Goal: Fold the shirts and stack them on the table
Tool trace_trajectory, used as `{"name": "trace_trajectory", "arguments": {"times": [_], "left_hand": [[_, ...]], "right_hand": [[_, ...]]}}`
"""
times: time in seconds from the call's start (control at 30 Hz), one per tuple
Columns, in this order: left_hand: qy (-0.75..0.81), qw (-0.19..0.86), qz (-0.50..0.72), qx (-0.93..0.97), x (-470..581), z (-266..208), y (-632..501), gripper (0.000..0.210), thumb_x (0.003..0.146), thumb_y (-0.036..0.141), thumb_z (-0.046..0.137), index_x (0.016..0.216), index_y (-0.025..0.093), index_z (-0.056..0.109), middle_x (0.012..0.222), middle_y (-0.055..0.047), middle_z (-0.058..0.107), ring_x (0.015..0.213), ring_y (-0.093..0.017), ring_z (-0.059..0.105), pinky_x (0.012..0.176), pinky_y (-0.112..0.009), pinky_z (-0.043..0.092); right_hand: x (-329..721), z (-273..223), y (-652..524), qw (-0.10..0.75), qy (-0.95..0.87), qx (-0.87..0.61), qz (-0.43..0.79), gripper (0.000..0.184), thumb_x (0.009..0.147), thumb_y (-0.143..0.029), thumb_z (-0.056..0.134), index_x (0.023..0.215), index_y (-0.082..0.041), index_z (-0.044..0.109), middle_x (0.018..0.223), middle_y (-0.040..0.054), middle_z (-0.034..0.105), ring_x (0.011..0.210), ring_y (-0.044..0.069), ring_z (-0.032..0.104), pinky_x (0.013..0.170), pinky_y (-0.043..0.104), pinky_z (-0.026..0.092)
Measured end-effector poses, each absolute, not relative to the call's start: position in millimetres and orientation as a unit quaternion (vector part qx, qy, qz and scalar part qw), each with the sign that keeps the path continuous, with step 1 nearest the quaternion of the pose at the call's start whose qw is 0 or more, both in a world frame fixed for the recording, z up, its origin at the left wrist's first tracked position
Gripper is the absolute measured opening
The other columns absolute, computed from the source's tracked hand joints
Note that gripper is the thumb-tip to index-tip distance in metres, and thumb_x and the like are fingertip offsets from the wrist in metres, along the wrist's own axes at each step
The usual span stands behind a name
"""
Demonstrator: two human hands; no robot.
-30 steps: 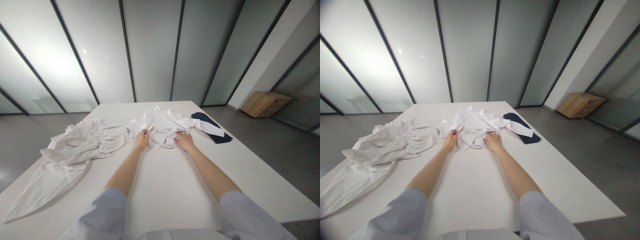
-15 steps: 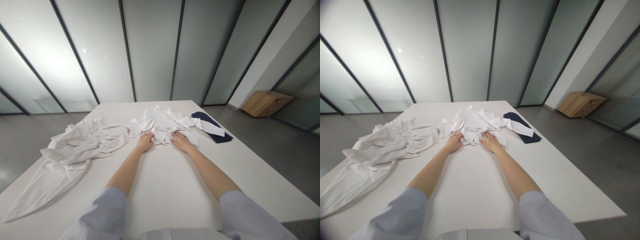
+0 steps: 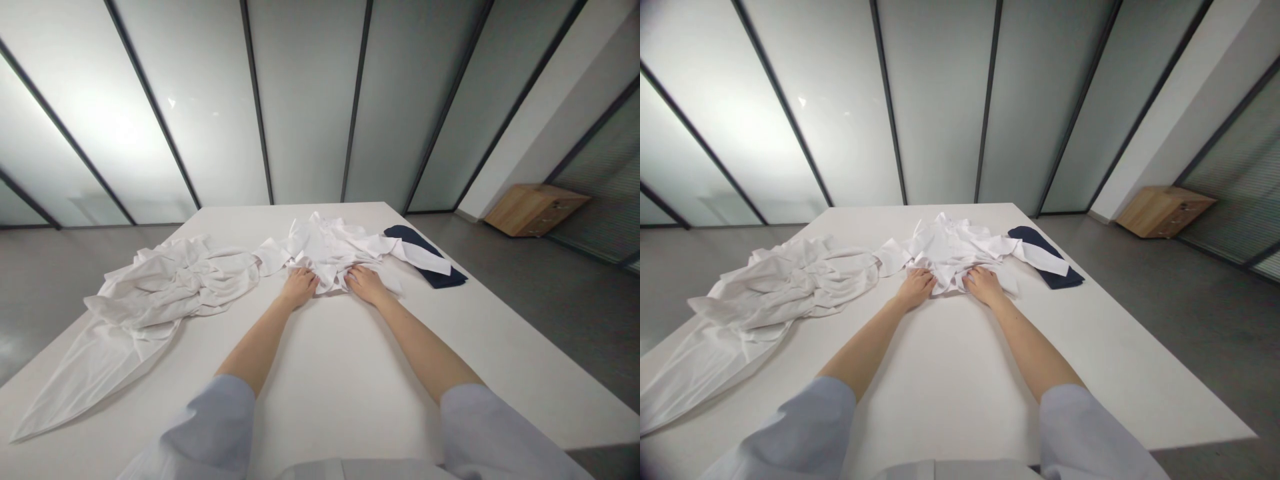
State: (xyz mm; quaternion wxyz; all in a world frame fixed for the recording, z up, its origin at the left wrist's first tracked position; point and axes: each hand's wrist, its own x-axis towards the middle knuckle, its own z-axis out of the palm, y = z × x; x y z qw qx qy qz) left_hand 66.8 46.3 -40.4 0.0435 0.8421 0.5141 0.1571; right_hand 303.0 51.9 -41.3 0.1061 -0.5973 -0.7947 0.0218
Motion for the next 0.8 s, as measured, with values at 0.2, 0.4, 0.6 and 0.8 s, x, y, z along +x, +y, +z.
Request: {"name": "trace_trajectory", "arguments": {"times": [0.2, 0.4, 0.6, 0.8], "left_hand": [[0.6, 0.028, 0.143, 0.787, 70.5, -43.9, 43.6, 0.038, 0.095, 0.03, 0.035, 0.129, 0.018, 0.048, 0.143, -0.014, 0.044, 0.126, -0.025, 0.048, 0.103, -0.039, 0.038], [0.675, 0.029, 0.156, 0.72, 64.8, -28.5, 42.8, 0.033, 0.092, 0.031, 0.04, 0.12, 0.018, 0.051, 0.118, -0.014, 0.061, 0.108, -0.026, 0.06, 0.087, -0.035, 0.046], [0.702, 0.032, 0.122, 0.701, 57.1, -23.3, 45.5, 0.032, 0.093, 0.036, 0.039, 0.109, 0.019, 0.061, 0.1, -0.014, 0.068, 0.099, -0.029, 0.063, 0.085, -0.04, 0.045], [0.605, -0.001, 0.181, 0.776, 61.0, -32.6, 44.2, 0.031, 0.095, 0.033, 0.038, 0.114, 0.022, 0.061, 0.125, -0.009, 0.06, 0.124, -0.023, 0.047, 0.107, -0.039, 0.031]], "right_hand": [[303.5, -41.4, 53.0, 0.103, -0.772, -0.628, 0.001, 0.041, 0.098, -0.038, 0.032, 0.115, -0.018, 0.064, 0.131, 0.0105, 0.057, 0.119, 0.025, 0.051, 0.094, 0.038, 0.04], [307.0, -38.8, 54.8, 0.096, -0.75, -0.654, -0.018, 0.037, 0.095, -0.024, 0.034, 0.114, -0.021, 0.065, 0.121, 0.0087, 0.065, 0.11, 0.023, 0.057, 0.089, 0.033, 0.041], [308.7, -33.8, 53.8, 0.152, -0.747, -0.647, -0.033, 0.032, 0.091, -0.025, 0.043, 0.112, -0.022, 0.067, 0.111, 0.0078, 0.069, 0.103, 0.023, 0.059, 0.09, 0.032, 0.04], [308.4, -45.5, 55.5, 0.127, -0.78, -0.612, -0.002, 0.039, 0.092, -0.033, 0.046, 0.127, -0.02, 0.058, 0.136, 0.0102, 0.054, 0.124, 0.024, 0.048, 0.101, 0.035, 0.036]]}}
